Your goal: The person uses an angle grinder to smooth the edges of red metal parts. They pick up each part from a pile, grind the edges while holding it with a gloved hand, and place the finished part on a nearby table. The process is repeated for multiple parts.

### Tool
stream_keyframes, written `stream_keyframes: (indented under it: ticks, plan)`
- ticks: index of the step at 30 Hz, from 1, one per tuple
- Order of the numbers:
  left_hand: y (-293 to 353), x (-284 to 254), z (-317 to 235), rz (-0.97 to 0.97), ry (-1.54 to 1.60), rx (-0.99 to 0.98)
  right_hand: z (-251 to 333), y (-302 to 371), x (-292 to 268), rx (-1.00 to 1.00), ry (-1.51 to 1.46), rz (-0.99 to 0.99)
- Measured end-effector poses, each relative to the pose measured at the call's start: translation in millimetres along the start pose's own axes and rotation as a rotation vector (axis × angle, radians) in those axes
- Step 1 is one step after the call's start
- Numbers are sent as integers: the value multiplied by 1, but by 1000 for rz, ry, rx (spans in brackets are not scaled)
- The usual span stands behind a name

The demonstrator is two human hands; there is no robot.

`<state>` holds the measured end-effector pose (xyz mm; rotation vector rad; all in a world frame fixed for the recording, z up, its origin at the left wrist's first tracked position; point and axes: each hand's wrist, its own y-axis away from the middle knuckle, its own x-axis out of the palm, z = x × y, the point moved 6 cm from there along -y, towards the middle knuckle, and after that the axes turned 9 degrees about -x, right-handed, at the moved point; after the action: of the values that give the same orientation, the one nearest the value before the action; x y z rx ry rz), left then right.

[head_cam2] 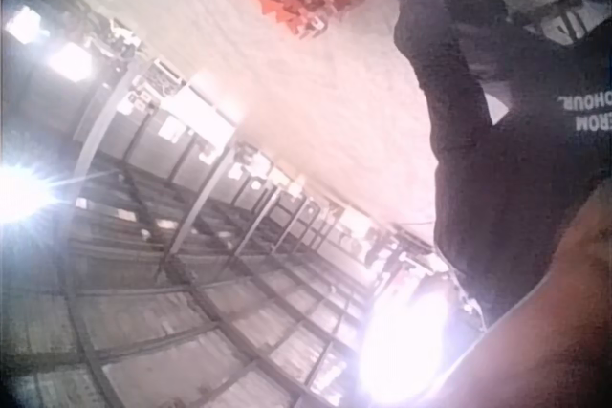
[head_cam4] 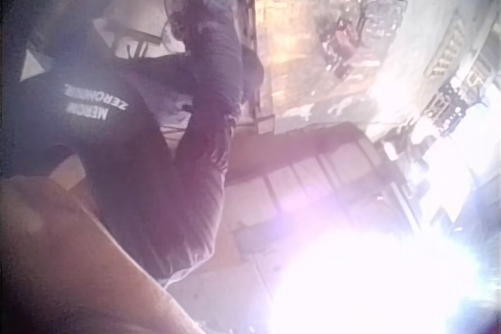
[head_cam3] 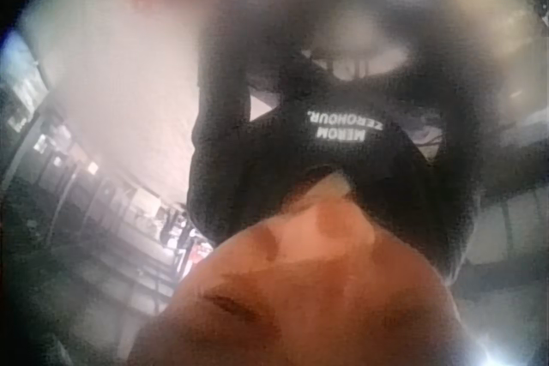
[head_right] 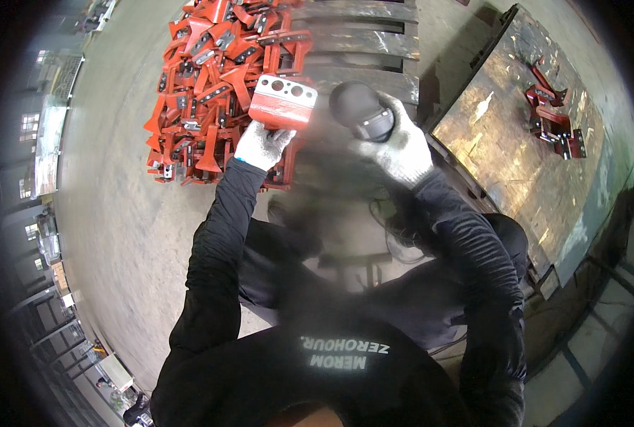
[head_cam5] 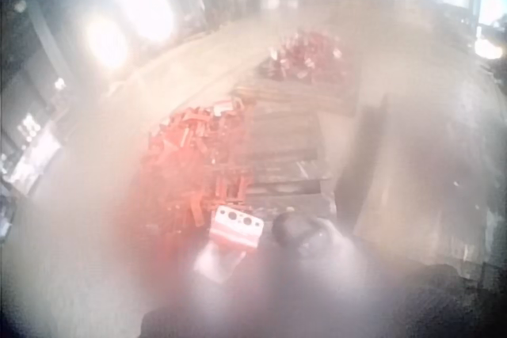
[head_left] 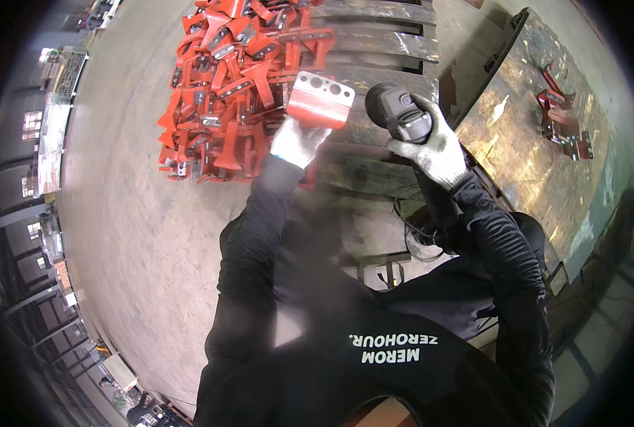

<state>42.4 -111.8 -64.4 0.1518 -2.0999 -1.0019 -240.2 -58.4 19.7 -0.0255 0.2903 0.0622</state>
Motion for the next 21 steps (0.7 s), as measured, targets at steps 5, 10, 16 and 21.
stream_keyframes:
  ticks: [5,10,16,21]
  plan:
    - [-15,-11,-21,171,-836,414,22,4,1,-104,-56,8]
    - [14,19,-1,8,-125,-46,23,8,6,-129,0,117]
    - [18,24,3,24,-282,-54,22,5,-3,-136,-90,34]
    - [13,27,14,489,82,-368,19,-8,-19,-156,-92,-96]
